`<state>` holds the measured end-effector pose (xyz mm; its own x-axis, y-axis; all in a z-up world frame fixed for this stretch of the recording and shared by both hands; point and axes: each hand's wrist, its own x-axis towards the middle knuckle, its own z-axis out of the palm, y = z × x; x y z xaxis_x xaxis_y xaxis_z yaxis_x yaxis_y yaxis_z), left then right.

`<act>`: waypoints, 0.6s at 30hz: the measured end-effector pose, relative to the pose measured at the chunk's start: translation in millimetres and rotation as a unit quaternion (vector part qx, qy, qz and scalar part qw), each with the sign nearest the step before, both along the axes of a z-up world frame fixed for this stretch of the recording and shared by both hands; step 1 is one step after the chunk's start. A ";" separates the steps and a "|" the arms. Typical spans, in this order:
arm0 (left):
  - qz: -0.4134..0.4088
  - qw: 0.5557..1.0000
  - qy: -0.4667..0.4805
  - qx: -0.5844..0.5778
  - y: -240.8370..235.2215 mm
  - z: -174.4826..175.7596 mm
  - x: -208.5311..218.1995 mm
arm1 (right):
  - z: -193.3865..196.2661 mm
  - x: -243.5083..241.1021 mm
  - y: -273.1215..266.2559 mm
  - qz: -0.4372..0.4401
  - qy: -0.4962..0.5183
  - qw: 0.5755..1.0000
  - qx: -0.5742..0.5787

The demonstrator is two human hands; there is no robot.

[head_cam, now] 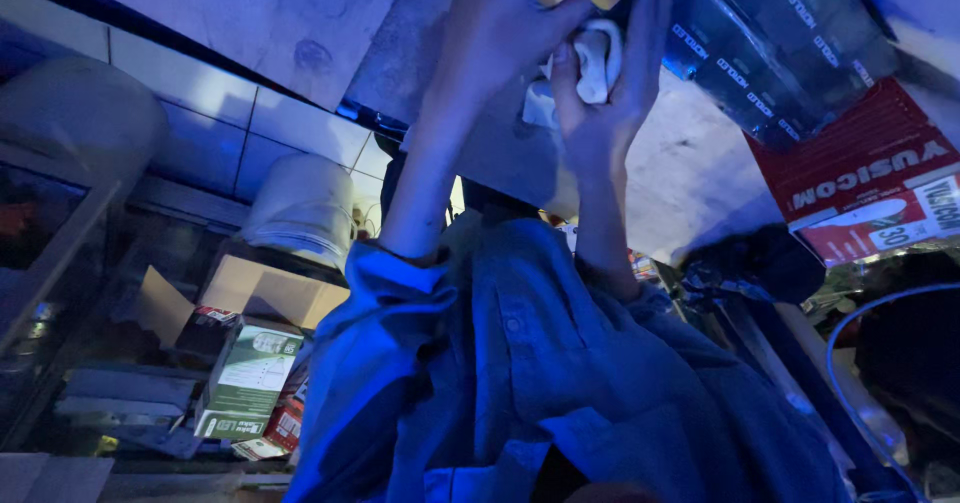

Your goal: The person picks up light bulb boxes from a carton and the floor, wipes each box with a cloth, and places them onto a shelf.

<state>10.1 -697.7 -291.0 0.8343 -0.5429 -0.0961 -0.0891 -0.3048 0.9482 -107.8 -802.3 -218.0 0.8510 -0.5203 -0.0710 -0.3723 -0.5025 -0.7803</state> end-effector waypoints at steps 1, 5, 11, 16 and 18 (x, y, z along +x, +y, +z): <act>0.009 1.000 0.004 0.002 -0.2 0.5 -0.5 | 1.0 1.4 0.2 0.000 0.001 1.000 -0.007; 0.036 0.999 -0.032 -0.018 1.6 -2.0 -3.1 | 4.3 7.5 2.0 -0.026 0.011 1.000 0.010; -0.074 0.993 0.077 0.044 3.3 -9.7 -4.5 | -0.9 8.8 3.3 -0.061 0.041 0.997 -0.018; -0.036 0.997 0.044 -0.053 -4.6 -6.3 -0.3 | -5.2 12.0 2.8 -0.059 0.028 0.996 -0.056; -0.029 0.997 0.031 -0.057 -9.0 -4.2 -0.4 | -3.2 11.0 1.9 -0.058 0.035 0.996 -0.066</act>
<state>9.7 -706.7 -295.2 0.7951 -0.6009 -0.0816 -0.0432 -0.1903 0.9808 -96.8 -800.4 -221.2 0.7797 -0.6239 -0.0535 -0.4858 -0.5488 -0.6802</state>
